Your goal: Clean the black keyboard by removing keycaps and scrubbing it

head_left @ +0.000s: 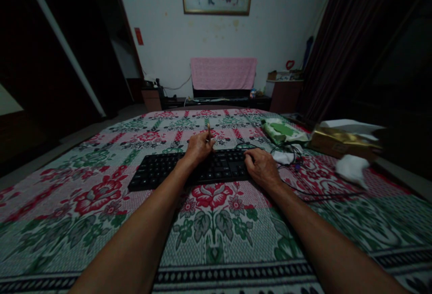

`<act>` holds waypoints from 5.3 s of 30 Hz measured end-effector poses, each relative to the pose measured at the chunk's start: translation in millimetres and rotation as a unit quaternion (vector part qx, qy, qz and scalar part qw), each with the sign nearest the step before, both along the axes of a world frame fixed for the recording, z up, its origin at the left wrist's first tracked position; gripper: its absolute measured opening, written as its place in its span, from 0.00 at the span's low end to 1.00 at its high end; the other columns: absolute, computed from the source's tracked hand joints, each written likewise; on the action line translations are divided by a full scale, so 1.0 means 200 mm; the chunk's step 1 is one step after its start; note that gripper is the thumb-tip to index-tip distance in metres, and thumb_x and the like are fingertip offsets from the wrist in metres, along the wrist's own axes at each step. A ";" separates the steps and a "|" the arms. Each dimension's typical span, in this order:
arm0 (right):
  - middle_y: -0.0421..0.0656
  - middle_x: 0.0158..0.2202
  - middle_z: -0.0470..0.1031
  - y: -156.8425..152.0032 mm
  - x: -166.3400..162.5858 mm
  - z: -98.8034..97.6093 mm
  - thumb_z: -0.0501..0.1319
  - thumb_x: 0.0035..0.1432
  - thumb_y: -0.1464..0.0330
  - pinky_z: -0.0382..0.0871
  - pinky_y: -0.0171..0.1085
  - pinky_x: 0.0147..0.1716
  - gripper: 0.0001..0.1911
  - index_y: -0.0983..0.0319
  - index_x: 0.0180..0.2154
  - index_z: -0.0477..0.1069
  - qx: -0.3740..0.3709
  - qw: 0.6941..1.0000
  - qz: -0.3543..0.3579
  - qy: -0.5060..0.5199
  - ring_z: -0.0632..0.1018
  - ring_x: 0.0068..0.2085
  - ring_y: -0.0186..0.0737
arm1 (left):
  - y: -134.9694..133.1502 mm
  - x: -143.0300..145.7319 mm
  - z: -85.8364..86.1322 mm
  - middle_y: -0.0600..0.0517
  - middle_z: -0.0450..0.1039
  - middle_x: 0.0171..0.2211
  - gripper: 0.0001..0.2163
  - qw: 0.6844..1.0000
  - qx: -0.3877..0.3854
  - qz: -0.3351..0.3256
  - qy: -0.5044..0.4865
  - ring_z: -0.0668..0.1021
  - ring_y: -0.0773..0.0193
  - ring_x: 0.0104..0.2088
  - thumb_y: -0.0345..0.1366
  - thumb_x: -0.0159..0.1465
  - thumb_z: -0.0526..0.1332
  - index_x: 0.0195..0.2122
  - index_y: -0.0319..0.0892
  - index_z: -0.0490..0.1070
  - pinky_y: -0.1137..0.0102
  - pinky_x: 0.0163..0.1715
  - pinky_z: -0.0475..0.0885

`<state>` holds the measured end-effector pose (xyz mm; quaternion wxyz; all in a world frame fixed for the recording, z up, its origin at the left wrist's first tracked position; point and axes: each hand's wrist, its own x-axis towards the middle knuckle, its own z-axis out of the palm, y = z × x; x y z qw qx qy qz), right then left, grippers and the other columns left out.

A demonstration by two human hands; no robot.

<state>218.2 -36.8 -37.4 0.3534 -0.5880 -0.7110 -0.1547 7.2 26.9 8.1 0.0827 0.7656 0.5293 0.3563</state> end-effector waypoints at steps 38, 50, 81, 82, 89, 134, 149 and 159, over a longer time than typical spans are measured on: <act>0.46 0.34 0.75 0.01 0.01 -0.02 0.53 0.54 0.72 0.63 0.38 0.41 0.10 0.63 0.34 0.72 0.008 1.000 0.018 0.012 0.73 0.37 0.41 | 0.02 -0.17 0.10 0.49 0.78 0.31 0.09 0.996 -0.041 0.011 0.075 0.78 0.60 0.35 0.38 0.56 0.58 0.33 0.41 0.75 0.71 0.36 0.70; 0.45 0.34 0.75 0.02 0.01 -0.02 0.52 0.54 0.72 0.63 0.38 0.41 0.10 0.62 0.33 0.73 0.011 1.000 0.017 0.010 0.73 0.37 0.41 | -0.05 0.06 0.03 0.49 0.78 0.32 0.10 0.998 -0.025 -0.055 -0.023 0.78 0.62 0.35 0.41 0.57 0.59 0.34 0.41 0.74 0.71 0.36 0.69; 0.45 0.33 0.75 0.02 0.01 -0.02 0.53 0.54 0.72 0.63 0.38 0.41 0.10 0.62 0.33 0.73 0.003 1.000 0.013 0.006 0.73 0.37 0.41 | -0.05 -0.01 0.08 0.53 0.75 0.28 0.09 0.982 -0.096 -0.165 -0.006 0.75 0.66 0.30 0.39 0.55 0.59 0.31 0.41 0.74 0.74 0.31 0.68; 0.45 0.33 0.75 0.02 0.01 -0.02 0.53 0.54 0.72 0.63 0.38 0.41 0.10 0.62 0.33 0.73 0.002 1.000 0.013 0.005 0.73 0.37 0.41 | -0.05 -0.01 0.07 0.53 0.75 0.28 0.09 0.982 -0.097 -0.164 -0.019 0.75 0.66 0.31 0.39 0.55 0.59 0.32 0.41 0.74 0.74 0.31 0.69; 0.45 0.34 0.75 0.01 0.00 -0.01 0.53 0.55 0.72 0.62 0.37 0.42 0.10 0.63 0.33 0.73 -0.005 1.000 0.009 0.003 0.73 0.37 0.41 | -0.07 -0.01 0.08 0.55 0.72 0.24 0.07 0.942 -0.180 -0.279 -0.048 0.74 0.68 0.27 0.38 0.55 0.59 0.29 0.40 0.71 0.75 0.28 0.67; 0.46 0.34 0.75 0.01 0.00 -0.01 0.52 0.55 0.72 0.62 0.38 0.42 0.10 0.63 0.33 0.73 -0.006 1.000 0.011 0.006 0.73 0.38 0.41 | -0.11 -0.08 0.16 0.52 0.74 0.28 0.08 0.871 -0.350 -0.317 -0.134 0.72 0.71 0.25 0.35 0.52 0.64 0.32 0.38 0.72 0.73 0.27 0.66; 0.46 0.34 0.75 0.01 0.00 -0.01 0.52 0.54 0.71 0.62 0.38 0.42 0.10 0.63 0.34 0.73 -0.011 1.000 0.013 0.010 0.73 0.38 0.41 | -0.13 0.01 0.15 0.55 0.73 0.25 0.07 0.882 -0.312 -0.313 -0.162 0.72 0.71 0.28 0.23 0.49 0.60 0.30 0.36 0.73 0.73 0.34 0.66; 0.46 0.34 0.75 0.00 0.00 0.00 0.52 0.54 0.72 0.62 0.38 0.42 0.11 0.63 0.33 0.73 -0.011 1.000 0.012 0.008 0.73 0.38 0.41 | -0.13 -0.03 0.19 0.54 0.72 0.24 0.08 0.908 -0.288 -0.280 -0.114 0.71 0.70 0.27 0.24 0.49 0.59 0.30 0.36 0.73 0.73 0.32 0.65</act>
